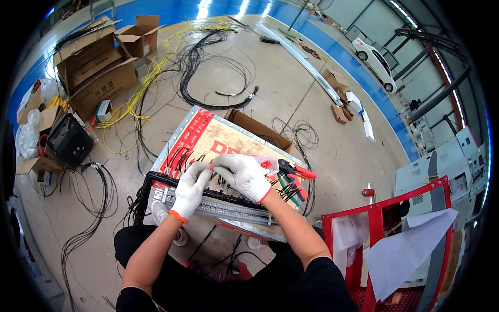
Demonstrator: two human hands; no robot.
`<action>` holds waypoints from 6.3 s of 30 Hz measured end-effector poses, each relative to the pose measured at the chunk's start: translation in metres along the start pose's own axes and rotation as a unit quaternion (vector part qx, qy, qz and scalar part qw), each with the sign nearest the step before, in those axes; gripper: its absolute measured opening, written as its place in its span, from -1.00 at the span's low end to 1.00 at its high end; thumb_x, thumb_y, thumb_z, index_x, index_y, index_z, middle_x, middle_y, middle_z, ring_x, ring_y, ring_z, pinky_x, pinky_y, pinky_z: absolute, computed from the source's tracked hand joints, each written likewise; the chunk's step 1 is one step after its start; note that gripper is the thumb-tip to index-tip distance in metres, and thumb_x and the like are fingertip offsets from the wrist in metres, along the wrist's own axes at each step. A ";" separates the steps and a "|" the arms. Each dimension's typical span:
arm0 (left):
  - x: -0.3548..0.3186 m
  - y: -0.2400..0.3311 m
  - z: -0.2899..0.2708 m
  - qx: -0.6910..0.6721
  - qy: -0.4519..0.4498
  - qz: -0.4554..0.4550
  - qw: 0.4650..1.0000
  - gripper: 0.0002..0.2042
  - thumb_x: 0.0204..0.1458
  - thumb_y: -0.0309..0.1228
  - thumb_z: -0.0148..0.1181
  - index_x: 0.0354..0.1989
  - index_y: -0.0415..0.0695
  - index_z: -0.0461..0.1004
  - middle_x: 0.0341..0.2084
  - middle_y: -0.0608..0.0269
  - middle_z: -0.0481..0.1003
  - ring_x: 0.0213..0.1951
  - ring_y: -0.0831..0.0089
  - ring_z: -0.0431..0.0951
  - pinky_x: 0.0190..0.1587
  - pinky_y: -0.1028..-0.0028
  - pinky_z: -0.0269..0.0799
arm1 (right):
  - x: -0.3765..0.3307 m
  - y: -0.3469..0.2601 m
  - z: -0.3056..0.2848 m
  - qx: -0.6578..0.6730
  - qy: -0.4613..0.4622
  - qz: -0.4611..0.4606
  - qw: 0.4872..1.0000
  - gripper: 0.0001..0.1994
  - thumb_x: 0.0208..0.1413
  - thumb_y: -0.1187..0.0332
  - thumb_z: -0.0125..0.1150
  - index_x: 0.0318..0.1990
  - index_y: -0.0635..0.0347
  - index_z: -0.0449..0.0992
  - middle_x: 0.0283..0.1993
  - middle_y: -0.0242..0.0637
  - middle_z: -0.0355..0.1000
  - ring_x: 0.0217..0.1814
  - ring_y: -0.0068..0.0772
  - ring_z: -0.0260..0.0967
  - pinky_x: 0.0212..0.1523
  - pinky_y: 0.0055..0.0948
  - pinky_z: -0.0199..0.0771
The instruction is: The person sits on the floor and connects black wires to a DIN rail terminal block using pliers and wire strippers. They strip wire ends, insert them into terminals, and tighten connections repeatedly.
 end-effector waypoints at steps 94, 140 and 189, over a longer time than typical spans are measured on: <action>0.003 -0.017 -0.005 -0.069 -0.011 -0.015 0.997 -0.85 0.28 -0.42 0.06 -0.16 -0.23 0.51 -0.47 0.38 0.47 -0.41 0.65 0.41 -0.30 0.60 0.34 | -0.148 0.039 -0.045 0.594 0.020 0.345 0.726 -0.73 0.36 0.39 0.04 0.12 0.32 0.36 0.10 -0.08 0.45 0.07 -0.40 0.49 -0.02 -0.61 0.58; -0.058 0.024 0.133 0.408 -0.133 0.263 0.864 -0.84 0.00 -0.40 0.27 -0.23 -0.06 0.59 -0.35 0.19 0.60 -0.27 0.17 0.60 -0.19 0.24 0.51 | -0.069 0.107 -0.111 0.022 -0.006 0.130 0.991 -0.80 0.16 0.34 0.11 -0.18 0.18 0.62 -0.29 -0.13 0.59 -0.29 -0.20 0.54 -0.23 -0.29 0.54; -0.051 -0.005 0.153 0.240 -0.076 0.045 0.967 -0.87 0.14 -0.44 0.19 -0.22 -0.21 0.59 -0.35 0.03 0.61 -0.33 0.23 0.63 -0.21 0.35 0.50 | -0.063 0.158 -0.082 0.519 0.053 0.266 0.810 -0.78 0.34 0.37 0.06 -0.05 0.35 0.51 -0.26 -0.36 0.47 -0.41 -0.67 0.44 -0.40 -0.71 0.48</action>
Point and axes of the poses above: each hand's wrist, its own x-axis towards the middle knuckle, its own z-axis out of the palm, y = z × x, the point moved 4 cm from there along x, towards the middle knuckle
